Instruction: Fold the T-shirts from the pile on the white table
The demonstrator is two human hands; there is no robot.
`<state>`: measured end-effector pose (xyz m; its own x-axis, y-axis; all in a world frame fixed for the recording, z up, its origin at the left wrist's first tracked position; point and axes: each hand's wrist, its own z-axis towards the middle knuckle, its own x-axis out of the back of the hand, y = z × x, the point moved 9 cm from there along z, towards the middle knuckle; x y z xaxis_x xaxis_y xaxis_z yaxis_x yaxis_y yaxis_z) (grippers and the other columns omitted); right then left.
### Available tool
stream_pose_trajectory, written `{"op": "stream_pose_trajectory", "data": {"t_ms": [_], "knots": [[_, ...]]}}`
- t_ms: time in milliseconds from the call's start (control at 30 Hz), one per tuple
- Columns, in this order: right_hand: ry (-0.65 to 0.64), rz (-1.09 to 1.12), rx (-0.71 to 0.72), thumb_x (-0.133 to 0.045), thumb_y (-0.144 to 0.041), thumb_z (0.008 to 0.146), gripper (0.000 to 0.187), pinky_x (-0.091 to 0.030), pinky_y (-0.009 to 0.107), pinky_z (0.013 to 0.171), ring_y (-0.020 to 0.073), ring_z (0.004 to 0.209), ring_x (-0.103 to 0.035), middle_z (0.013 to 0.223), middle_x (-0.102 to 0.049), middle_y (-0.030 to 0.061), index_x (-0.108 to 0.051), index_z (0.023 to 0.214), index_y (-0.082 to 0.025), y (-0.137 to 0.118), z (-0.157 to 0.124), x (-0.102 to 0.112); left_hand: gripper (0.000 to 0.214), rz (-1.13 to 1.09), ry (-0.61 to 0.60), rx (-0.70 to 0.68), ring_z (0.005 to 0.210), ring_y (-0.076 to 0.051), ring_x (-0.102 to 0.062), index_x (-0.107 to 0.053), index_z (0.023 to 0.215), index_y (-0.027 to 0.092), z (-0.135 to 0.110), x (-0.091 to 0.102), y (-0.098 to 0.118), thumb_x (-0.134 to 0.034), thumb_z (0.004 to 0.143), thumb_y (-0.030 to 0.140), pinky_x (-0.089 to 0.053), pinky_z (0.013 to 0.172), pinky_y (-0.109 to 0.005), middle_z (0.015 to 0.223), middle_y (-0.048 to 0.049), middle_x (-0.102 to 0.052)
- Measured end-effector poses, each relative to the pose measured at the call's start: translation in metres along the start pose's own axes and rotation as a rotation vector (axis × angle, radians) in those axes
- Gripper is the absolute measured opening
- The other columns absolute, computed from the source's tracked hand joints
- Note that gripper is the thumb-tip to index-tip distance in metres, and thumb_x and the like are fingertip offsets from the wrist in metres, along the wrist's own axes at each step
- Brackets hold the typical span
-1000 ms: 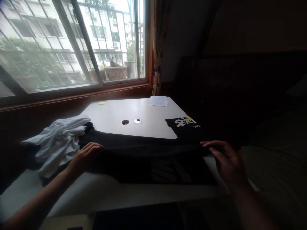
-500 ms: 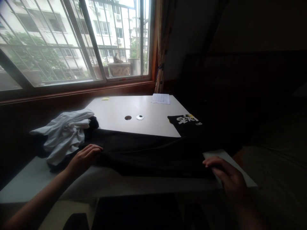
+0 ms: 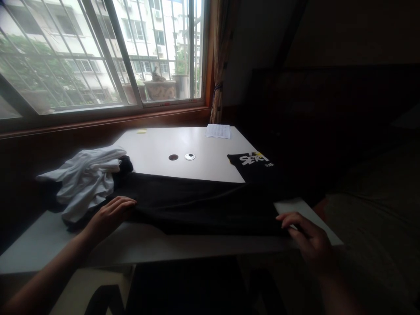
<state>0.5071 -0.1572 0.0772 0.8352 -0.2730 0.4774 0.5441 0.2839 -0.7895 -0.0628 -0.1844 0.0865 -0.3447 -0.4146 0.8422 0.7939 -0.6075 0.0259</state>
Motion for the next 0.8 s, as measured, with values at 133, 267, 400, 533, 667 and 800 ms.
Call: {"op": "stream_pose_trajectory", "data": {"t_ms": [133,267,400,533,667,800], "knots": [[-0.071,-0.131,0.105,-0.064,-0.037,0.074,0.008,-0.053,0.056,0.080,0.0382,0.090,-0.069,0.090,-0.071,0.0068,-0.067,0.066,-0.040,-0.017,0.001,-0.005,0.029,0.031,-0.042,0.034,0.100,-0.021,-0.068,-0.060,0.128,0.023,-0.013,0.004,-0.018,-0.052,0.100,0.017,-0.059,0.088,-0.035,0.111,-0.0083,-0.070],[-0.020,-0.239,0.291,-0.060,-0.031,0.081,0.011,-0.052,0.051,0.072,0.0322,0.079,-0.067,0.081,-0.068,0.0038,-0.067,0.078,-0.039,-0.072,0.009,-0.024,0.034,0.110,-0.051,0.055,0.103,-0.024,-0.068,-0.062,0.132,0.025,-0.022,0.012,-0.038,-0.052,0.099,0.019,-0.060,0.088,-0.039,0.116,-0.0091,-0.071],[-0.143,-0.178,0.454,-0.054,-0.024,0.091,0.014,-0.053,0.042,0.074,0.0248,0.081,-0.067,0.087,-0.068,0.0021,-0.065,0.093,-0.033,-0.146,0.006,-0.107,0.029,0.184,-0.057,0.089,0.101,-0.026,-0.067,-0.067,0.122,0.026,-0.026,0.019,-0.054,-0.053,0.097,0.020,-0.058,0.087,-0.042,0.114,-0.0076,-0.072],[-0.368,-0.163,0.567,-0.059,-0.028,0.094,0.007,-0.053,0.037,0.078,0.0223,0.083,-0.063,0.088,-0.066,0.0034,-0.061,0.100,-0.026,-0.211,-0.022,-0.223,0.020,0.226,-0.039,0.146,0.094,-0.025,-0.065,-0.071,0.108,0.024,-0.026,0.024,-0.060,-0.053,0.098,0.023,-0.056,0.083,-0.040,0.102,-0.0065,-0.073],[-0.500,-0.394,0.657,-0.066,-0.050,0.091,0.030,-0.051,0.042,0.078,0.0287,0.095,-0.059,0.102,-0.066,0.0088,-0.060,0.104,-0.023,-0.244,-0.051,-0.314,0.019,0.234,0.020,0.184,0.091,-0.025,-0.065,-0.071,0.105,0.025,-0.028,0.027,-0.058,-0.054,0.098,0.025,-0.056,0.083,-0.040,0.099,-0.0059,-0.073],[-0.536,-0.564,0.646,-0.069,-0.046,0.090,0.030,-0.048,0.042,0.076,0.0295,0.096,-0.057,0.107,-0.062,0.0102,-0.058,0.105,-0.022,-0.248,-0.055,-0.357,0.019,0.225,0.064,0.203,0.094,-0.025,-0.065,-0.071,0.105,0.025,-0.033,0.028,-0.058,-0.053,0.097,0.023,-0.055,0.084,-0.039,0.100,-0.0058,-0.073]]}}
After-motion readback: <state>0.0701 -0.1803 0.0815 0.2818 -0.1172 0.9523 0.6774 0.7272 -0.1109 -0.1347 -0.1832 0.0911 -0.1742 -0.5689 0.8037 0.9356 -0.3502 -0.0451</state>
